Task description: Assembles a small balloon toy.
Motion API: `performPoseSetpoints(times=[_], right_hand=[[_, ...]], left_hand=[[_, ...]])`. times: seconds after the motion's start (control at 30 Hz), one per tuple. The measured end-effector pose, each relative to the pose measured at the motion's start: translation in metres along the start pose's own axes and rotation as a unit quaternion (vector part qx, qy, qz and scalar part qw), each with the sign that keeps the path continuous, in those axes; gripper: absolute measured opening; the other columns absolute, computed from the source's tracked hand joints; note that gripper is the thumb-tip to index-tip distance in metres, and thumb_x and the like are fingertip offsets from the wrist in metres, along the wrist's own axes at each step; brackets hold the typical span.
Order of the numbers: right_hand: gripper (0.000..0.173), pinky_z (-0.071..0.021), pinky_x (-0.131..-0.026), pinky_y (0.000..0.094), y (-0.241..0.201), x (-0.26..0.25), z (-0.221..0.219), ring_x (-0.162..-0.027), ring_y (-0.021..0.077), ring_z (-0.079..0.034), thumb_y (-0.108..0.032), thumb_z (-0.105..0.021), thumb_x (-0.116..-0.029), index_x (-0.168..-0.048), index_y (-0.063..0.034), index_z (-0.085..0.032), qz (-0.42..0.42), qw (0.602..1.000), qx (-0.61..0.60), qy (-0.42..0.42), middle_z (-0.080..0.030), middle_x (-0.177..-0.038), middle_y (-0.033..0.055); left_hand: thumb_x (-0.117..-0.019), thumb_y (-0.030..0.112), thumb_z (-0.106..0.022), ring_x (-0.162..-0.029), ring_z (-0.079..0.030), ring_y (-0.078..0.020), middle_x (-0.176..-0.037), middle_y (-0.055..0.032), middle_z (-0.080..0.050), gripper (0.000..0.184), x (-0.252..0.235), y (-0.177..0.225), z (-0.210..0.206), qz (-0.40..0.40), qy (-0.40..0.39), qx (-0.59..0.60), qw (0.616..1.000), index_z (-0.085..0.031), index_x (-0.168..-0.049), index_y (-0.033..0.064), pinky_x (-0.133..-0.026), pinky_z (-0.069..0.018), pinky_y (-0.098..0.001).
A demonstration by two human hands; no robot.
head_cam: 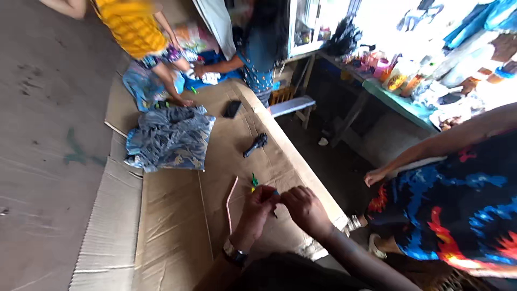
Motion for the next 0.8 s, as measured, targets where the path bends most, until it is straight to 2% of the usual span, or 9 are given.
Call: performPoseSetpoints(times=[0.1,0.2,0.23,0.3,0.37,0.4,0.5,0.6,0.8], right_hand=[[0.023,-0.0602,-0.069,0.0401,0.01,-0.003,0.008,-0.073,0.0218,-0.071,-0.019,-0.06,-0.0981,-0.084,-0.0042,-0.071,-0.047,0.991,-0.12,-0.031,-0.069,-0.075,0.0082],[0.024,-0.0528,-0.064,0.0366,0.028,0.0,0.005,-0.065,0.0164,-0.062,-0.016,-0.061,-0.0979,-0.085,0.0023,-0.071,-0.157,0.945,-0.273,-0.091,-0.065,-0.071,0.0092],[0.023,-0.0493,-0.063,0.0315,0.034,0.003,0.002,-0.063,0.011,-0.057,-0.014,-0.06,-0.0984,-0.087,0.0025,-0.07,-0.21,0.912,-0.333,-0.117,-0.063,-0.07,0.0055],[0.02,-0.0426,-0.055,0.0198,0.039,0.016,-0.008,-0.053,0.0001,-0.047,-0.013,-0.051,-0.1026,-0.09,-0.005,-0.065,-0.336,0.781,-0.497,-0.171,-0.054,-0.062,-0.0073],[0.024,-0.0457,-0.055,0.0206,0.038,0.03,-0.017,-0.051,0.0014,-0.049,-0.017,-0.044,-0.1071,-0.094,-0.009,-0.062,-0.39,0.662,-0.608,-0.2,-0.054,-0.059,-0.009],[0.024,-0.0477,-0.058,0.021,0.039,0.034,-0.017,-0.056,0.0018,-0.052,-0.017,-0.043,-0.1076,-0.098,-0.0084,-0.063,-0.372,0.663,-0.614,-0.213,-0.057,-0.065,-0.0082],[0.025,-0.0547,-0.074,0.0235,0.052,0.036,-0.002,-0.076,0.004,-0.064,-0.013,-0.048,-0.1054,-0.11,0.001,-0.069,-0.221,0.826,-0.461,-0.238,-0.071,-0.091,0.0012],[0.02,-0.0607,-0.077,0.0357,0.053,0.035,0.015,-0.078,0.0183,-0.073,-0.009,-0.058,-0.0987,-0.099,0.0009,-0.075,-0.087,0.948,-0.261,-0.157,-0.075,-0.087,0.0109],[0.019,-0.0612,-0.074,0.0352,0.045,0.03,0.017,-0.076,0.021,-0.073,-0.008,-0.058,-0.0967,-0.097,-0.0031,-0.076,-0.026,0.977,-0.175,-0.116,-0.073,-0.084,0.01]], left_hand=[[-0.0955,0.004,-0.063,-0.082,-0.067,-0.0094,-0.094,-0.0022,-0.068,0.018,-0.003,0.005,-0.007,-0.046,-0.029,-0.077,0.996,-0.064,-0.113,-0.0014,-0.078,-0.058,-0.0285],[-0.0959,0.003,-0.063,-0.087,-0.067,-0.0083,-0.1,-0.0066,-0.069,0.02,-0.003,0.014,-0.016,-0.115,-0.068,-0.19,0.973,-0.065,-0.115,-0.0044,-0.082,-0.0578,-0.0269],[-0.0957,0.002,-0.063,-0.089,-0.068,-0.0095,-0.102,-0.0101,-0.07,0.02,-0.002,0.018,-0.019,-0.167,-0.08,-0.231,0.955,-0.066,-0.114,-0.0062,-0.084,-0.0575,-0.0265],[-0.0951,0.0,-0.065,-0.096,-0.07,-0.0135,-0.106,-0.0153,-0.071,0.016,-0.001,0.02,-0.026,-0.296,-0.109,-0.283,0.906,-0.068,-0.109,-0.0077,-0.09,-0.0574,-0.0266],[-0.0966,0.001,-0.063,-0.101,-0.068,-0.0148,-0.109,-0.0165,-0.069,0.015,-0.001,0.015,-0.03,-0.346,-0.129,-0.289,0.883,-0.067,-0.109,-0.0071,-0.093,-0.056,-0.026],[-0.0973,0.0,-0.062,-0.1,-0.068,-0.0147,-0.11,-0.0171,-0.068,0.017,-0.001,0.011,-0.03,-0.334,-0.13,-0.284,0.89,-0.066,-0.112,-0.0076,-0.092,-0.0562,-0.0261],[-0.0987,0.002,-0.06,-0.088,-0.066,-0.01,-0.112,-0.0135,-0.068,0.024,0.0,-0.004,-0.034,-0.221,-0.117,-0.26,0.933,-0.065,-0.121,-0.0045,-0.082,-0.0569,-0.0251],[-0.0987,0.008,-0.061,-0.081,-0.063,-0.0055,-0.11,-0.0068,-0.066,0.027,-0.001,-0.016,-0.039,-0.09,-0.131,-0.215,0.964,-0.062,-0.125,-0.0008,-0.075,-0.0545,-0.0232],[-0.0957,0.007,-0.067,-0.078,-0.065,-0.0064,-0.091,-0.0001,-0.066,0.014,-0.01,-0.021,-0.035,-0.024,-0.07,-0.119,0.99,-0.064,-0.108,0.0015,-0.075,-0.0563,-0.0246]])
Point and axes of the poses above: each hand's wrist, its own x-axis away from the middle knuckle, its own z-axis out of the back of the hand, y = z × x, the point moved 6 cm from there along -x, towards the middle knuckle
